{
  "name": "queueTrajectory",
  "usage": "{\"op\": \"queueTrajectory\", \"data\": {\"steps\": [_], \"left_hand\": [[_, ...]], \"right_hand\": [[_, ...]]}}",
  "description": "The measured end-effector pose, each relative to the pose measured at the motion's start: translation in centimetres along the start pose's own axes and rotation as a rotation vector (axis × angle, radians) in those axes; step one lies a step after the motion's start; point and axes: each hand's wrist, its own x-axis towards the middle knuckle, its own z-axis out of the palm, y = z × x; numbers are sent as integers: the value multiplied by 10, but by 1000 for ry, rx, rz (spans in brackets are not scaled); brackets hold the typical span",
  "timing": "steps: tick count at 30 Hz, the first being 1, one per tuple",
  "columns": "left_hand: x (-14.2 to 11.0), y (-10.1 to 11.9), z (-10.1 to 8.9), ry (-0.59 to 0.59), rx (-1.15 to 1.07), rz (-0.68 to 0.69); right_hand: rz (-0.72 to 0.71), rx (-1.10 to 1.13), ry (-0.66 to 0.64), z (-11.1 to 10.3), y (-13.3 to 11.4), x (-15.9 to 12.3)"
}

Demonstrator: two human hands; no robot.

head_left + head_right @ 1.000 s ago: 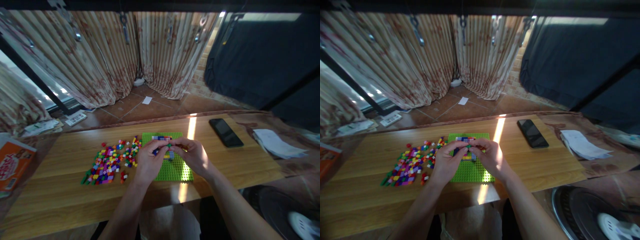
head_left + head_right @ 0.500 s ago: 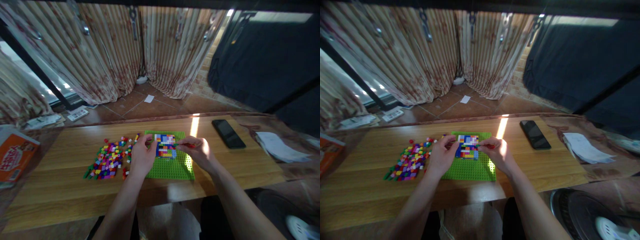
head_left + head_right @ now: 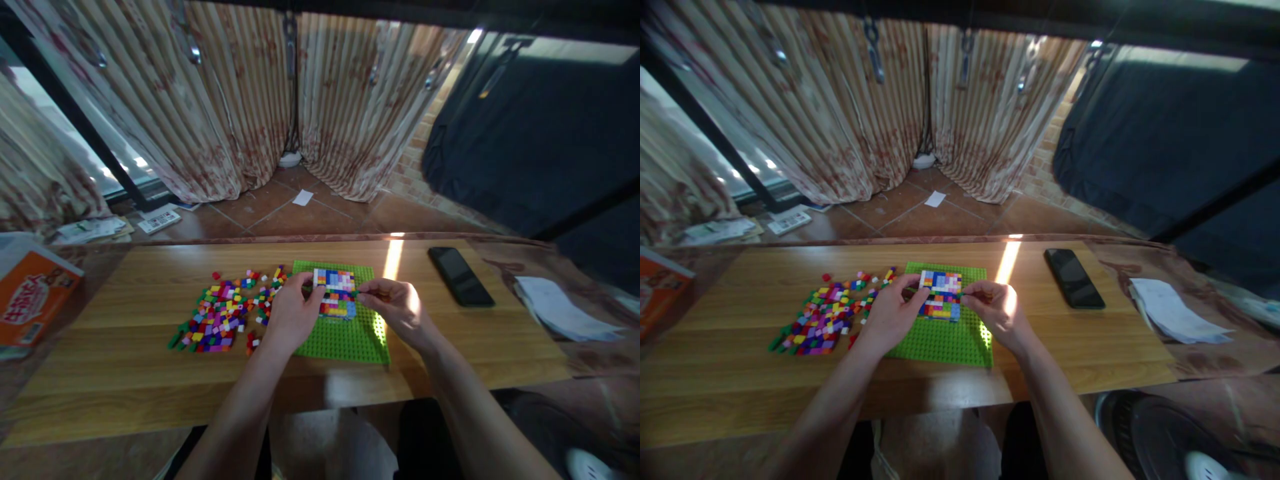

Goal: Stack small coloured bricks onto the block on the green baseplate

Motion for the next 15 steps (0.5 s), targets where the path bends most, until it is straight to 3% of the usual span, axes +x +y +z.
{"op": "queueTrajectory", "data": {"steps": [15], "left_hand": [[-1,0,1,2,25,3]], "right_hand": [[-131,-163,-10,5,1,-6]]}}
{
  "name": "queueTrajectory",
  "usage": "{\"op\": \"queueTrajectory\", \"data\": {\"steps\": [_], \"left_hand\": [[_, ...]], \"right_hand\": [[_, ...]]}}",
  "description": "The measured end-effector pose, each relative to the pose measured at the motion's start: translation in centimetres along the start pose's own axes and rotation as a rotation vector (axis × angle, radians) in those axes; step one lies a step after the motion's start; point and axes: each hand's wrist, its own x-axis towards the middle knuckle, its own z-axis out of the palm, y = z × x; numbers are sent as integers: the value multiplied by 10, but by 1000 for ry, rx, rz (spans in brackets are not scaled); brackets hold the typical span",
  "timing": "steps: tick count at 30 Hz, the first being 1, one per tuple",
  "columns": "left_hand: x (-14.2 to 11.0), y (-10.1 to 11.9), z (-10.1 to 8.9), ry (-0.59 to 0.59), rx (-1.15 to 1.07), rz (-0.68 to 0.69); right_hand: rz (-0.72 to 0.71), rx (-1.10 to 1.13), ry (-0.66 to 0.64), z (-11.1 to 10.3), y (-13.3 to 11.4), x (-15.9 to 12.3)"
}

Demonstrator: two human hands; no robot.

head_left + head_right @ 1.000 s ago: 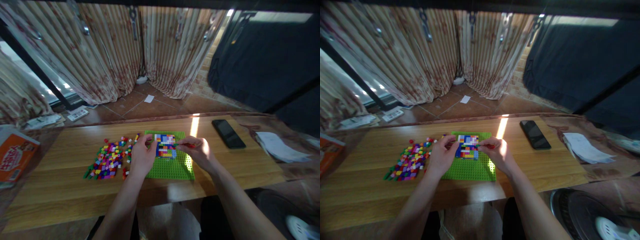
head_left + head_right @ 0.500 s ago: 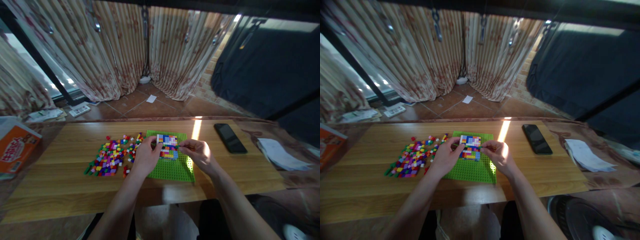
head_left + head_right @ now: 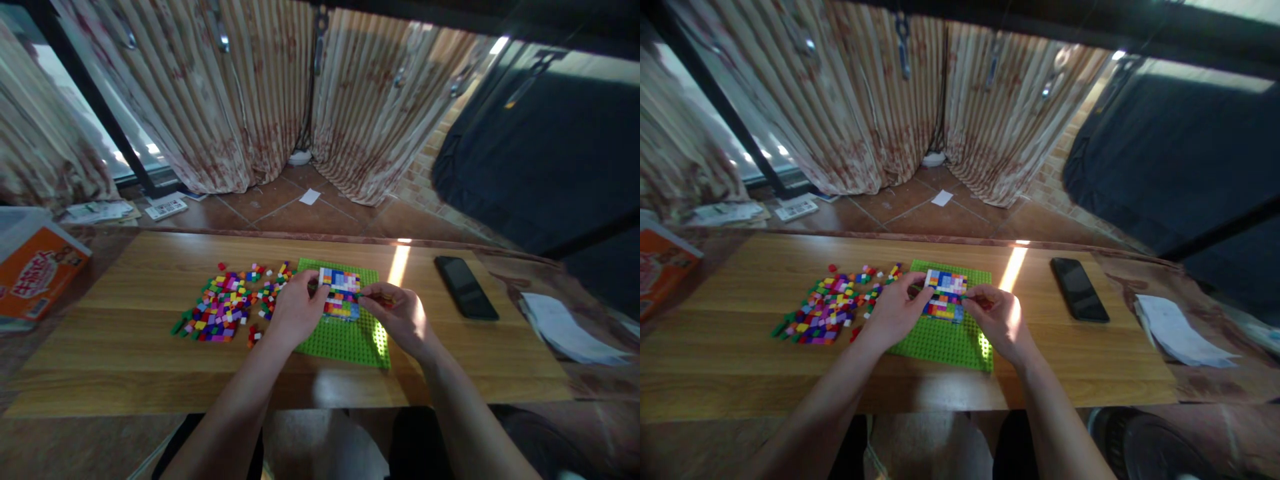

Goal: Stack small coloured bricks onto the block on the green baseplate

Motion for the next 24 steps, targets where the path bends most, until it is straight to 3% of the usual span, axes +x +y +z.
{"op": "queueTrajectory", "data": {"steps": [14,24], "left_hand": [[0,-2,0,-14,-20,-7],[1,-2,-2,-20,-22,19]], "right_hand": [[-42,-119,79,4,-3,0],[-94,-176,5,2,-1,-2]]}}
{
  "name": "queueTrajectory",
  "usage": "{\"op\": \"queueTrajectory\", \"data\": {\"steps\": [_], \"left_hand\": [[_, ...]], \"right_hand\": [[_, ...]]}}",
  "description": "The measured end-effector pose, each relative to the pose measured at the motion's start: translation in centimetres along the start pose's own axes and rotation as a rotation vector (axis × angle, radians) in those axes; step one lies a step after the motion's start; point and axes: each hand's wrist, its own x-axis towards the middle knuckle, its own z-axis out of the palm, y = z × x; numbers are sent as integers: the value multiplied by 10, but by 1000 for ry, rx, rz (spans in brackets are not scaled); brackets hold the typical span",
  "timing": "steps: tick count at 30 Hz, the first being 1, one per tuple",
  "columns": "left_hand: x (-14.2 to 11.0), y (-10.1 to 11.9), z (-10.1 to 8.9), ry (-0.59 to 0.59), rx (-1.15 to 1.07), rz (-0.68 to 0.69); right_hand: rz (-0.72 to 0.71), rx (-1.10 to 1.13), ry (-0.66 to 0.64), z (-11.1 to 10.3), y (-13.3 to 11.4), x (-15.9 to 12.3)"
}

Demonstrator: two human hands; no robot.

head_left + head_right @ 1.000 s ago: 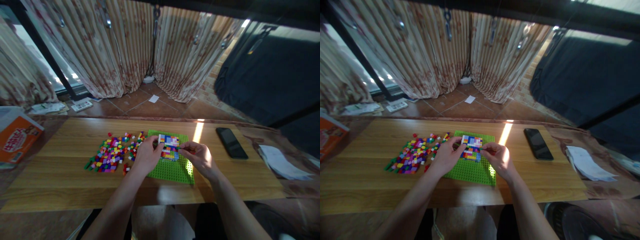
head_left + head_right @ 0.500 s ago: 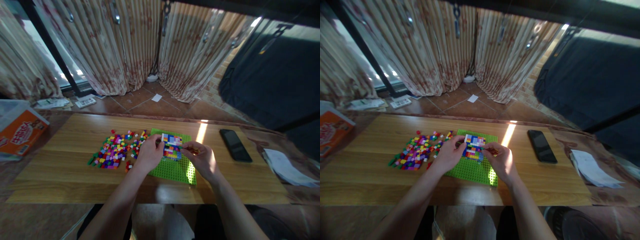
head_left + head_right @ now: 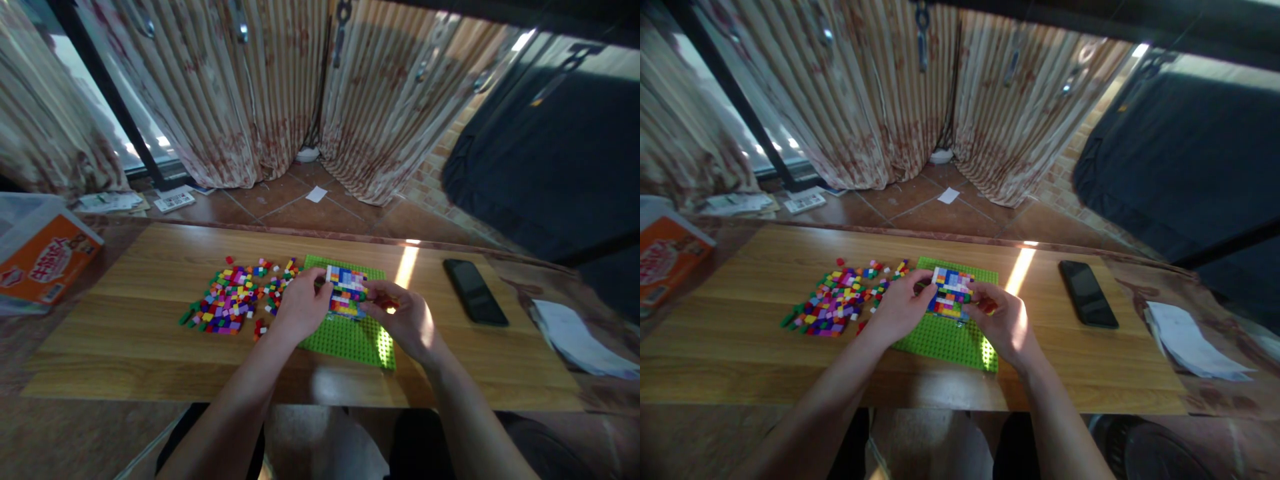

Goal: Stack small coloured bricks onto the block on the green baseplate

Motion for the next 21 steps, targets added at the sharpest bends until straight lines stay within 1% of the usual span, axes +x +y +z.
{"op": "queueTrajectory", "data": {"steps": [6,13,17,21], "left_hand": [[-1,1,0,-5,2,-5],[-1,0,0,-5,12,-1],[-1,-1,1,-2,20,6],[0,-2,1,-1,17,16]], "right_hand": [[-102,-124,1,1,2,-1],[-228,-301,-21,-2,-8,-3],[-216,-336,-13,-2,-9,-3],[-169,-298,-19,-1,-7,-3]]}}
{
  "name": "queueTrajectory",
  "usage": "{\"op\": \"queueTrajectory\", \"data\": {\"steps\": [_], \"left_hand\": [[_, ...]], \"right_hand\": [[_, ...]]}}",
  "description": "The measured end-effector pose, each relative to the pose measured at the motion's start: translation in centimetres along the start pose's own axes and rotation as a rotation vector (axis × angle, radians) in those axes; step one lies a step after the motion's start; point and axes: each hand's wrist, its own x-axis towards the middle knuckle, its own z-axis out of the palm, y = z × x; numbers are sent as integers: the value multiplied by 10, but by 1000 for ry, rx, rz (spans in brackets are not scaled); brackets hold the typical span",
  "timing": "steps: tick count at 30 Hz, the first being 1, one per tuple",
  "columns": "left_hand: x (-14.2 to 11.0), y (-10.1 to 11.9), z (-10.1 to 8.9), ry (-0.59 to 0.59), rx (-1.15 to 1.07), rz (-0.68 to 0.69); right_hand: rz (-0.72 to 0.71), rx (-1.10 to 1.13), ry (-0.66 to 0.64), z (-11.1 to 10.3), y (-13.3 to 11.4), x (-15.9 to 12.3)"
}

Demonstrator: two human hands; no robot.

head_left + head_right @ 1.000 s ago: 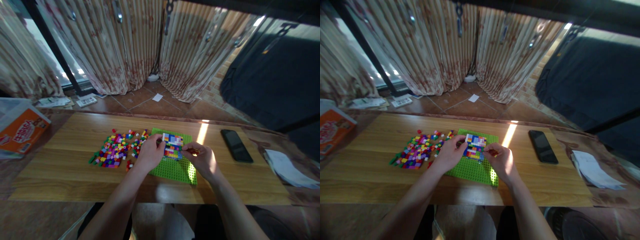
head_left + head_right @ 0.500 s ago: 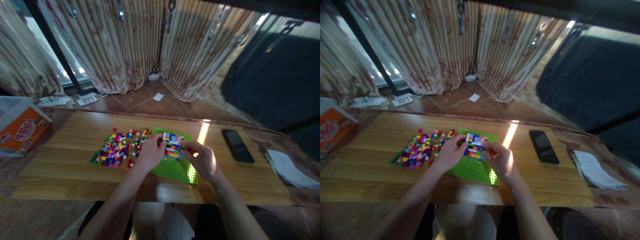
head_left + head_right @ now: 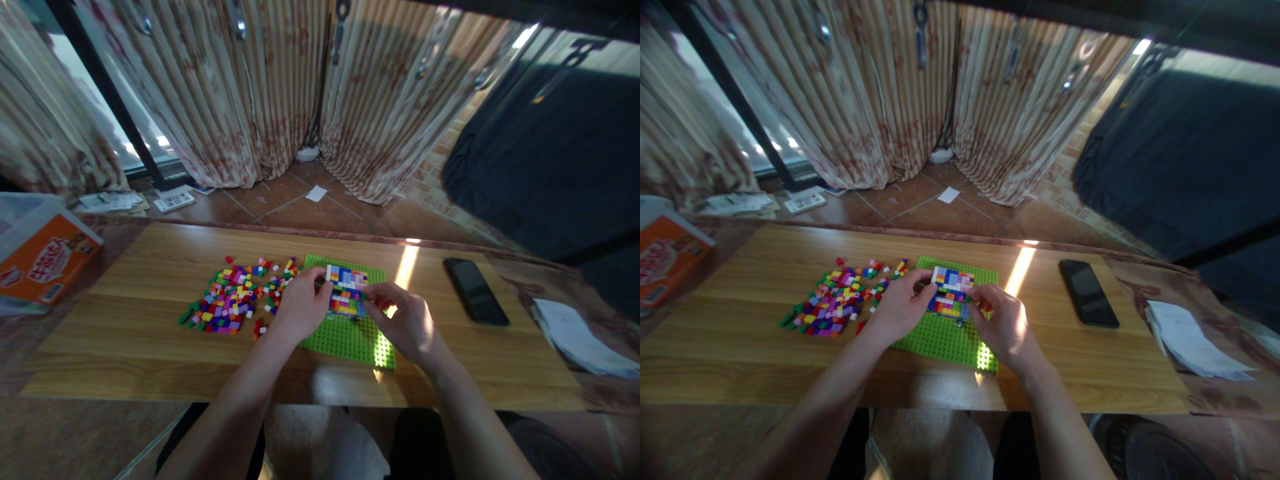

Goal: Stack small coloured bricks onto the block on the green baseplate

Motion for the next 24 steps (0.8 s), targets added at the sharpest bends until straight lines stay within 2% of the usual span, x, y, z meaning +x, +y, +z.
{"op": "queueTrajectory", "data": {"steps": [9,24], "left_hand": [[0,0,0,-3,-6,-14],[0,0,0,-4,-6,-14]], "right_hand": [[65,71,10,1,-5,2],[98,159,69,5,-7,4]]}}
